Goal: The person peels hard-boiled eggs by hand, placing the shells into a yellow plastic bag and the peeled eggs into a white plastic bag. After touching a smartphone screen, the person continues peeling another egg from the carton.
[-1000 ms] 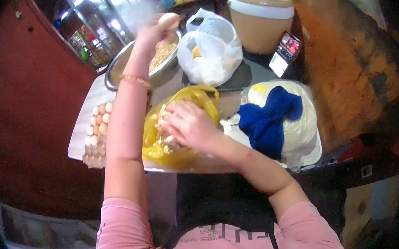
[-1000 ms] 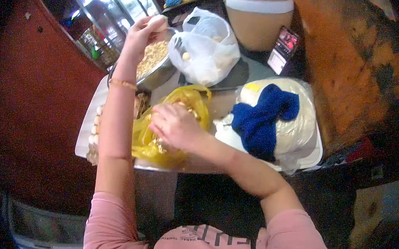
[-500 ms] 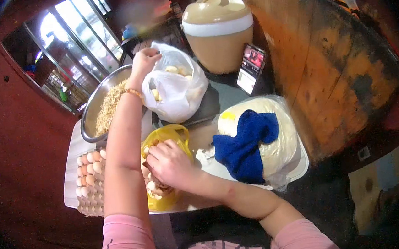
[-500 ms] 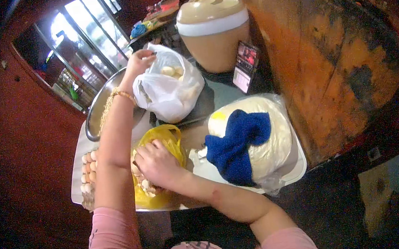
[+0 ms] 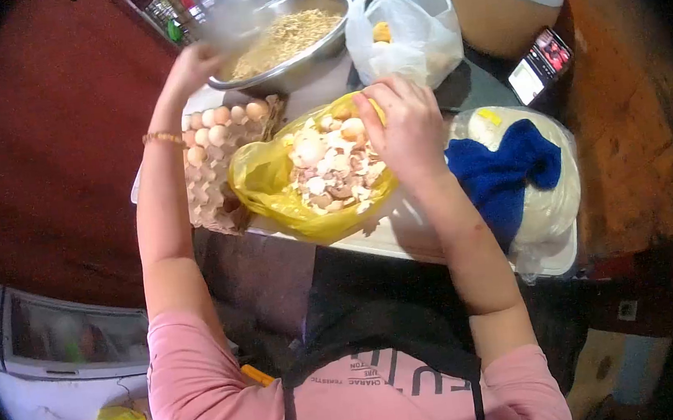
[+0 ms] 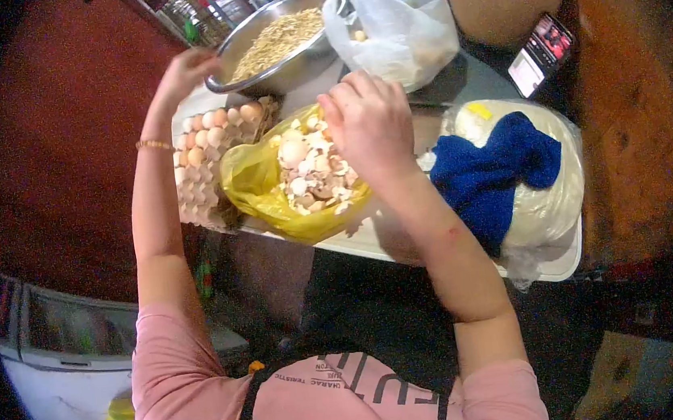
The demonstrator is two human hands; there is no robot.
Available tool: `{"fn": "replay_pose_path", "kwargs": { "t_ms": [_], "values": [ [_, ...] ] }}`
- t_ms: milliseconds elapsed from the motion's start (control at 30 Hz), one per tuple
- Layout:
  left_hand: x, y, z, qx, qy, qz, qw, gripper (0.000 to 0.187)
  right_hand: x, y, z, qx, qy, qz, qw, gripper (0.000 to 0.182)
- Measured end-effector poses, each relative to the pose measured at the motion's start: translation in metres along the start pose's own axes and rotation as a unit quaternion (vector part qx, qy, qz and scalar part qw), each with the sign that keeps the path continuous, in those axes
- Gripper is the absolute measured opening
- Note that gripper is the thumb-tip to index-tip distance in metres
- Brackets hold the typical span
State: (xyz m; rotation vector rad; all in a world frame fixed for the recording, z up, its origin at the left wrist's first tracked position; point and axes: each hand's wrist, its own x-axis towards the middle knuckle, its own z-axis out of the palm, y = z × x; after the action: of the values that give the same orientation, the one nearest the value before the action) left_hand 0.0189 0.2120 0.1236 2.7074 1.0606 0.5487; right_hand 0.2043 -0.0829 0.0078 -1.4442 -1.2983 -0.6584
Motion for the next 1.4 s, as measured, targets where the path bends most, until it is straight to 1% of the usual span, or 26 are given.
{"fn": "replay_pose_path", "kwargs": {
  "t_ms": [33, 67, 100, 133, 167, 233, 300, 333, 400, 533, 633, 700, 767, 833, 900, 967, 1000, 1033, 1100, 1200, 1233, 1267, 1300, 1333, 1367, 1400],
  "values": [
    [-0.014, -0.024, 0.002, -0.023, -0.067, -0.037, 0.997, 0.031, 0.000, -0.001, 0.001, 0.003, 0.001, -0.004, 1.000, 0.014],
    [-0.030, -0.038, 0.008, -0.017, -0.099, -0.012, 0.995, 0.030, -0.001, -0.002, 0.003, 0.010, -0.005, -0.008, 1.000, 0.014],
    [-0.043, -0.057, 0.025, -0.094, -0.084, -0.120, 0.985, 0.035, -0.002, -0.003, 0.006, 0.016, -0.010, -0.011, 1.000, 0.014],
    [-0.056, -0.048, 0.030, -0.062, -0.100, -0.136, 0.984, 0.044, -0.002, -0.004, 0.009, 0.017, -0.007, -0.015, 1.000, 0.014],
    [-0.060, -0.060, 0.049, -0.067, -0.084, -0.118, 0.987, 0.050, -0.003, -0.004, 0.011, 0.019, -0.006, -0.019, 1.000, 0.013],
    [-0.063, -0.045, 0.076, -0.113, -0.073, -0.136, 0.982, 0.052, -0.005, -0.003, 0.014, 0.016, -0.007, -0.026, 1.000, 0.012],
    [-0.059, -0.034, 0.099, -0.009, -0.030, -0.079, 0.996, 0.049, -0.006, 0.003, 0.014, 0.007, -0.001, -0.020, 1.000, 0.010],
    [-0.059, -0.031, 0.106, -0.016, -0.029, -0.076, 0.997, 0.049, -0.007, 0.008, 0.014, 0.001, -0.003, -0.023, 1.000, 0.010],
    [-0.057, -0.025, 0.116, 0.187, 0.045, -0.025, 0.981, 0.051, -0.007, 0.019, 0.012, -0.007, 0.008, -0.040, 0.999, 0.010],
    [-0.052, -0.022, 0.111, 0.139, 0.041, -0.030, 0.989, 0.050, -0.003, 0.026, 0.003, -0.015, 0.022, -0.028, 0.999, 0.010],
    [-0.051, -0.025, 0.113, 0.114, 0.061, -0.072, 0.989, 0.045, 0.001, 0.026, -0.003, 0.006, 0.034, -0.020, 0.999, 0.009],
    [-0.056, -0.030, 0.118, 0.032, 0.132, -0.058, 0.989, 0.042, 0.003, 0.024, -0.007, 0.008, 0.043, -0.006, 0.999, 0.009],
    [-0.071, 0.005, 0.103, 0.019, 0.156, -0.037, 0.987, 0.049, 0.005, 0.024, -0.011, 0.016, 0.055, 0.000, 0.998, 0.008],
    [-0.103, 0.067, 0.081, -0.112, 0.265, 0.017, 0.958, 0.049, 0.009, 0.024, -0.017, 0.024, 0.070, 0.007, 0.997, 0.008],
    [-0.147, 0.129, 0.073, -0.191, 0.286, 0.056, 0.937, 0.050, 0.011, 0.020, -0.021, 0.058, 0.076, 0.019, 0.995, 0.007],
    [-0.187, 0.157, 0.094, -0.118, 0.356, 0.244, 0.894, 0.043, 0.014, 0.015, -0.025, 0.074, 0.081, 0.024, 0.994, 0.007],
    [-0.201, 0.180, 0.099, -0.108, 0.311, 0.347, 0.878, 0.044, 0.015, 0.014, -0.026, 0.085, 0.087, 0.028, 0.992, 0.007],
    [-0.219, 0.170, 0.140, -0.106, 0.191, 0.314, 0.924, 0.043, 0.015, 0.015, -0.027, 0.087, 0.087, 0.026, 0.992, 0.007],
    [-0.243, 0.187, 0.177, -0.015, 0.008, 0.308, 0.951, 0.051, 0.015, 0.017, -0.029, 0.101, 0.090, 0.043, 0.990, 0.008],
    [-0.239, 0.184, 0.159, -0.058, 0.033, 0.288, 0.955, 0.047, 0.016, 0.013, -0.031, 0.136, 0.072, 0.068, 0.986, 0.009],
    [-0.232, 0.184, 0.146, -0.104, 0.063, 0.259, 0.958, 0.045, 0.014, 0.011, -0.029, 0.170, 0.055, 0.087, 0.980, 0.010],
    [-0.224, 0.182, 0.136, -0.247, 0.049, 0.180, 0.951, 0.043, 0.014, 0.009, -0.025, 0.171, 0.053, 0.086, 0.980, 0.010],
    [-0.217, 0.178, 0.128, -0.382, 0.033, 0.096, 0.919, 0.042, 0.013, 0.009, -0.021, 0.230, -0.005, 0.086, 0.969, 0.011],
    [-0.210, 0.171, 0.120, -0.466, 0.018, 0.050, 0.883, 0.041, 0.010, 0.008, -0.017, 0.287, -0.064, 0.087, 0.952, 0.013],
    [-0.202, 0.164, 0.113, -0.547, 0.002, 0.003, 0.837, 0.040, 0.008, 0.005, -0.015, 0.285, -0.065, 0.090, 0.952, 0.013],
    [-0.193, 0.151, 0.117, -0.603, 0.008, -0.027, 0.797, 0.039, 0.006, 0.003, -0.013, 0.315, -0.107, 0.095, 0.938, 0.015]
  ]
}}
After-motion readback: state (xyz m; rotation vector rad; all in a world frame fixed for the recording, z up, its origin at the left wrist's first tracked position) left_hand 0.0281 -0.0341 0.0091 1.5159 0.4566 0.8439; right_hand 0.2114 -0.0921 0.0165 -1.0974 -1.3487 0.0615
